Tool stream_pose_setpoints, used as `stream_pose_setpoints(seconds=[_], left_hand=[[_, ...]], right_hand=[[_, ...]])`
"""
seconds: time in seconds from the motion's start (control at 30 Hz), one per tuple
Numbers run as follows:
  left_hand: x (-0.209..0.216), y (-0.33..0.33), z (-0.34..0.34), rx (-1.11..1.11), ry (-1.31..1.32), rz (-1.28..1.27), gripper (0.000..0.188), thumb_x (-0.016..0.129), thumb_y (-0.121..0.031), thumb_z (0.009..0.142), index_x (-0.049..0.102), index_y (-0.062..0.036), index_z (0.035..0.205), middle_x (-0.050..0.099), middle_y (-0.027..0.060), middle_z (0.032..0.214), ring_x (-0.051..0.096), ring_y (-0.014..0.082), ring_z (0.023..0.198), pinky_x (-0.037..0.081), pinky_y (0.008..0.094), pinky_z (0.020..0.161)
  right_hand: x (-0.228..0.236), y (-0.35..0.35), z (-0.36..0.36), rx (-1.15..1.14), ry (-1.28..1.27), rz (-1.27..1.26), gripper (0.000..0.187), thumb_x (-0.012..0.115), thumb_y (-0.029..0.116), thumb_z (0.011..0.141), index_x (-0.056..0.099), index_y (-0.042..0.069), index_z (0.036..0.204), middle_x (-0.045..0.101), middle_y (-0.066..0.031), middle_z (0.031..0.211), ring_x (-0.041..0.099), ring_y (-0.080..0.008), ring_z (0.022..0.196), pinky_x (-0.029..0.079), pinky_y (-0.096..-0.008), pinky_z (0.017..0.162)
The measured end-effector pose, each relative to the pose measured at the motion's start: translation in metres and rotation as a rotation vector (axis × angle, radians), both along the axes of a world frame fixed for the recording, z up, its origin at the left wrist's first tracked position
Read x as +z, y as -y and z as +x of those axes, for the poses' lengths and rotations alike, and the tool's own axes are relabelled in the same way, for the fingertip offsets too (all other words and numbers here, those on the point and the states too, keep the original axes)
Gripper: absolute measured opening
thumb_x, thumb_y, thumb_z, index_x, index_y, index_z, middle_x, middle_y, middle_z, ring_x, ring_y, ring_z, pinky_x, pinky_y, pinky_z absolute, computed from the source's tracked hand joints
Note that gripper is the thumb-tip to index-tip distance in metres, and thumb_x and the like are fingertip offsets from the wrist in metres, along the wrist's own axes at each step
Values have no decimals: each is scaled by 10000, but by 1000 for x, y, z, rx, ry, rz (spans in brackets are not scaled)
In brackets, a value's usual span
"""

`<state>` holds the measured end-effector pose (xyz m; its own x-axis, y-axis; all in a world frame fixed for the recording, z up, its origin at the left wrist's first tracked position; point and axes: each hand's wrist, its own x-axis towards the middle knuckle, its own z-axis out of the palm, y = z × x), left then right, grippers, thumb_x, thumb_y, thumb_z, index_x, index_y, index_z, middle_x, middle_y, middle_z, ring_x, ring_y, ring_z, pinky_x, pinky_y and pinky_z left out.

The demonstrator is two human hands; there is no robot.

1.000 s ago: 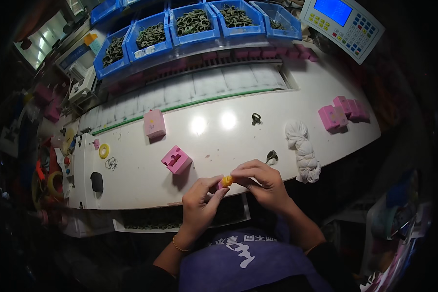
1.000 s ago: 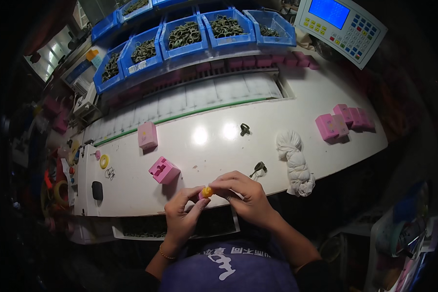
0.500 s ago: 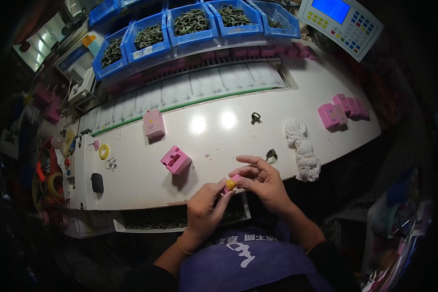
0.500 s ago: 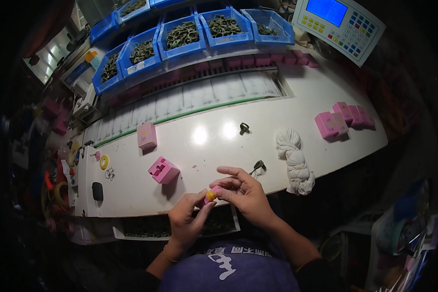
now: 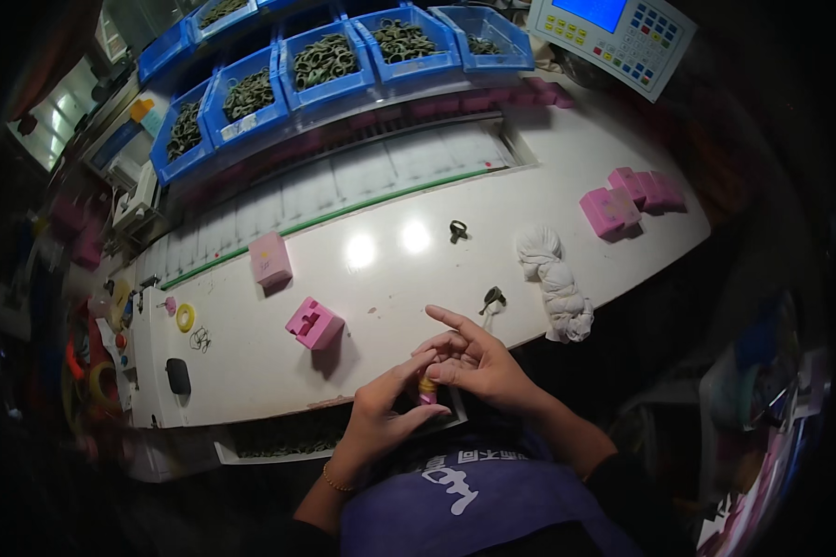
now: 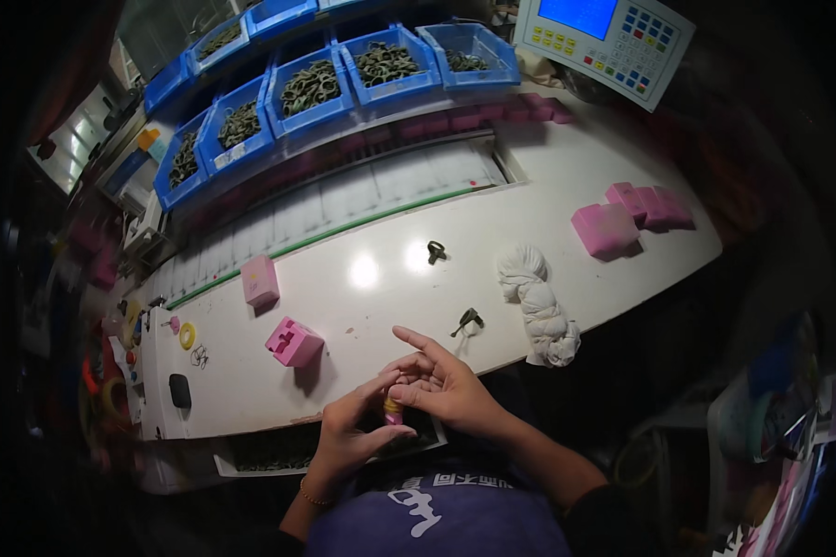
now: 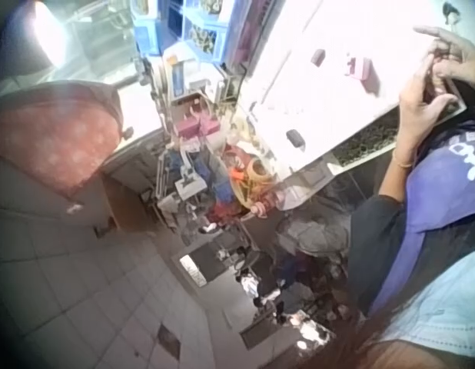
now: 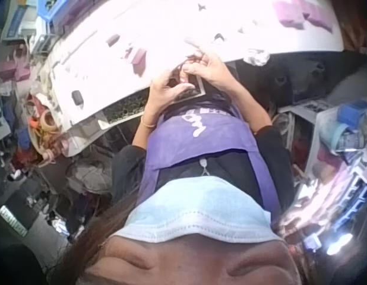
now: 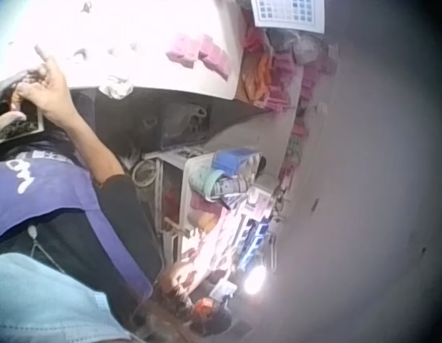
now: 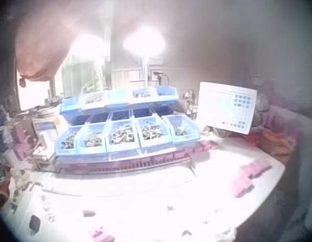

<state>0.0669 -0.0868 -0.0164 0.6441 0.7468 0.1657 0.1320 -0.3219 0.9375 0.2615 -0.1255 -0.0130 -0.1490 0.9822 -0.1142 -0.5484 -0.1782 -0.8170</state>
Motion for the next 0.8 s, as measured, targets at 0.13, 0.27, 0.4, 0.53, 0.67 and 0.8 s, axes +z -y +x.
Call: stream_pose_setpoints(seconds=[0.13, 0.27, 0.4, 0.53, 0.67, 0.8], left_hand=[[-9, 4, -2, 16, -17, -151, 692, 863, -48, 734, 578, -49, 1364, 704, 144, 1110, 695, 155, 895, 566, 290, 809], [-10, 2, 3, 85, -10, -139, 643, 779, 69, 792, 540, -11, 1383, 667, 80, 1015, 650, 111, 933, 569, 293, 878], [-7, 0, 14, 110, -2, -115, 618, 768, 71, 801, 541, 3, 1372, 663, 89, 1029, 649, 105, 943, 571, 285, 874], [-12, 0, 13, 221, -8, -115, 585, 771, 47, 807, 555, 2, 1348, 690, 120, 1027, 689, 135, 900, 587, 280, 808], [-15, 3, 19, 185, 59, -209, 588, 767, 57, 810, 540, 23, 1351, 687, 114, 1059, 688, 151, 952, 582, 295, 848], [-4, 12, 19, 226, 329, -336, 621, 776, 89, 786, 527, 39, 1354, 663, 115, 1163, 649, 171, 1081, 535, 321, 949]], right_hand=[[10, 4, 23, -475, 1172, 480, 398, 718, 14, 859, 646, 23, 1251, 659, -116, 1127, 629, -266, 1025, 513, -357, 904], [12, -6, 82, -787, 1834, 384, 404, 718, 66, 818, 654, 43, 1216, 662, -134, 1166, 598, -318, 1047, 491, -436, 920], [-4, -13, 116, -629, 1886, 215, 449, 686, 38, 791, 646, 43, 1238, 650, -156, 1233, 606, -332, 1069, 503, -426, 924], [13, -3, 89, -764, 1562, 556, 563, 668, -1, 707, 648, 66, 1265, 632, -168, 1307, 644, -329, 1022, 528, -412, 892], [30, 33, 21, -95, 1379, 833, 650, 693, 3, 684, 615, 107, 1321, 559, -136, 1419, 645, -261, 885, 552, -366, 819], [11, 37, 6, -180, 1037, 618, 521, 667, -21, 747, 595, 68, 1256, 563, -125, 1342, 650, -268, 927, 556, -350, 823]])
